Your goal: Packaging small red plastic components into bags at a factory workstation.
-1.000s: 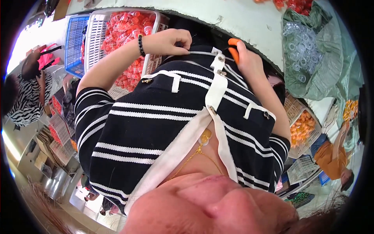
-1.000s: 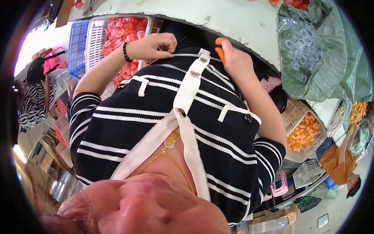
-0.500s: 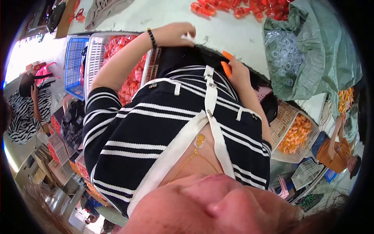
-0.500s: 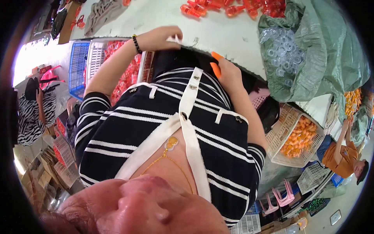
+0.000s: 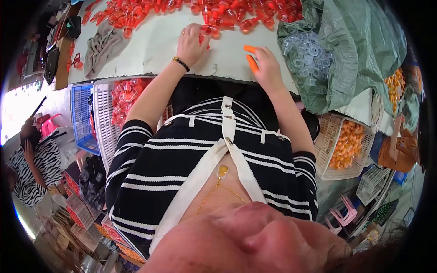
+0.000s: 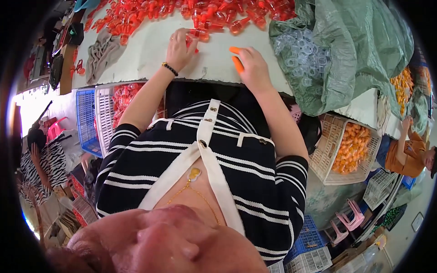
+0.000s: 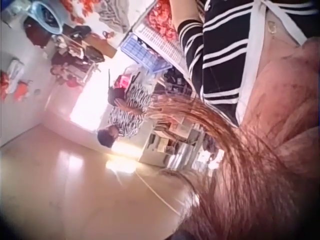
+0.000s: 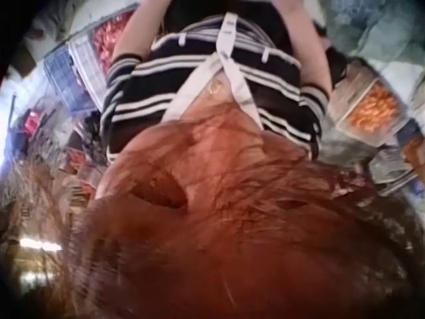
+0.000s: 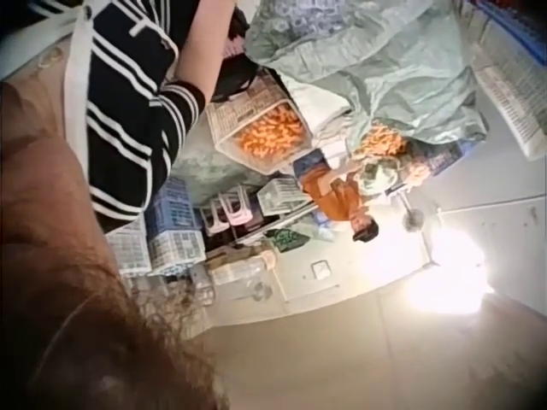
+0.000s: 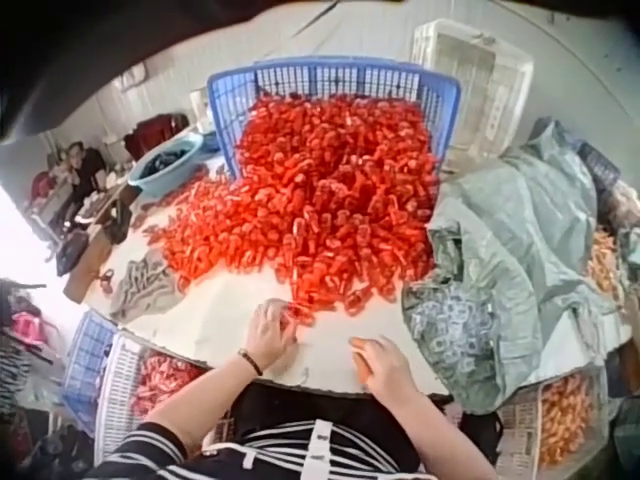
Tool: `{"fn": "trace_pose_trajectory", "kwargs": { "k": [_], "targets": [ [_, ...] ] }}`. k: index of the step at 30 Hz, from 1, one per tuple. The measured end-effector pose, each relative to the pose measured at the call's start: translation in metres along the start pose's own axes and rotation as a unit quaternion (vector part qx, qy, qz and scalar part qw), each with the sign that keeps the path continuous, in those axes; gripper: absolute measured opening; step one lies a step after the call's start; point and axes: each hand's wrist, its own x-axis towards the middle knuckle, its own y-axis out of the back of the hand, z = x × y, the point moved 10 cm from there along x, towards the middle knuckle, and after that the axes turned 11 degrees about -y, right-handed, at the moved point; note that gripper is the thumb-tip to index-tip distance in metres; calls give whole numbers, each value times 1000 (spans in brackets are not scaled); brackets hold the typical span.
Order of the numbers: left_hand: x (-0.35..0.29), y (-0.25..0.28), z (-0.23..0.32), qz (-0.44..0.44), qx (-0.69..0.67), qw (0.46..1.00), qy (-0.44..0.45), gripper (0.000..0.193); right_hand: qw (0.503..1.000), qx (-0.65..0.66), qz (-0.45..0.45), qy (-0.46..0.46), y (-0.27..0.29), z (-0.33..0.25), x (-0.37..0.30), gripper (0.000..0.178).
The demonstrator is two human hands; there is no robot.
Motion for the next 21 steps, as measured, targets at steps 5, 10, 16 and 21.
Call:
{"fn": "trace_pose_trajectory", "kwargs": {
  "k": [5,10,16,21],
  "targets": [
    [-21,-6,23,-127,7,986,-110,46,995,-20,3,102,-64,-26,55,22],
    [-35,10,36,-142,-65,977,-144,49,990,-130,-36,52,-122,-6,71,19],
    [-49,9,26,-200,-73,968,-131,47,995,31,-23,-87,-81,7,37,25],
    [-41,-21,28,-58,-409,885,215,34,973,130,0,-191,-46,14,-3,32]
  ]
}}
